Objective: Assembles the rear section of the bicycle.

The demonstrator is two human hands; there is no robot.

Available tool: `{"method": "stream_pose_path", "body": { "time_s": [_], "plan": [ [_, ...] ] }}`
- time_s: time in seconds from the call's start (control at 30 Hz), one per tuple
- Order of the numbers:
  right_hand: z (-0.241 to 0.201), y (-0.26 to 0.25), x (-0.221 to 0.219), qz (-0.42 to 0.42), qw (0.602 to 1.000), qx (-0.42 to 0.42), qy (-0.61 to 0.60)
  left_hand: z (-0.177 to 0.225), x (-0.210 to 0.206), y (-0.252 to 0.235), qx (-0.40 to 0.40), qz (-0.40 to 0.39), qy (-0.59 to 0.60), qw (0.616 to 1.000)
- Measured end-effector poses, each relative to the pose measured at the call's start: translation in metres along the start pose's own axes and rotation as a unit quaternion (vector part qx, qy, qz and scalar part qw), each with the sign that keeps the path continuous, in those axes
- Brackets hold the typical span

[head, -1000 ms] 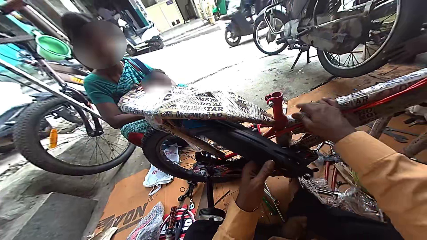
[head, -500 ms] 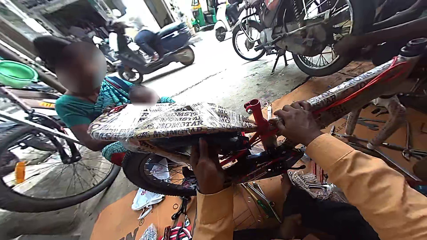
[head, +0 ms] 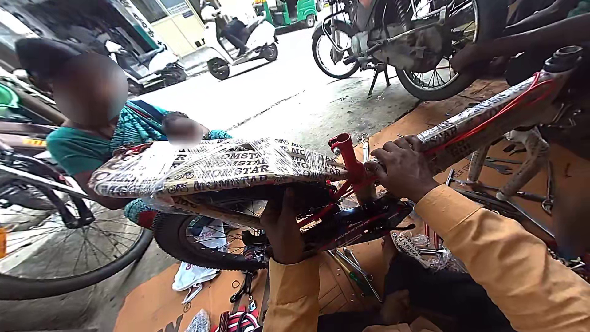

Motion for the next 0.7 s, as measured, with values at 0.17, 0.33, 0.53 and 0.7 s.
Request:
{"method": "stream_pose_path", "body": {
  "time_s": [0.17,0.33,0.53,0.7],
  "plan": [
    [-0.001,0.000,-0.002,0.012,1.000,0.000,0.001,0.007,-0.005,-0.003,0.081,0.030,0.107,0.991],
    [0.000,0.003,-0.001,0.026,1.000,0.005,-0.014,0.010,-0.005,-0.008,0.049,0.060,0.111,0.991],
    [-0.018,0.010,0.002,0.057,0.992,0.018,-0.115,0.007,-0.003,-0.008,0.013,0.052,0.082,0.995],
    [-0.037,0.011,-0.002,-0.027,0.983,0.117,-0.138,0.004,-0.005,-0.009,0.005,0.062,0.063,0.996]
  ]
}}
Point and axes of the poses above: each hand's wrist, its own y-axis away from the middle knuckle, its own x-axis out of the back of the hand, z = x × y, the point moved 1 cm from there along -y, towards the middle knuckle, and after that the axes turned 7 degrees about z, right-handed, at the moved point
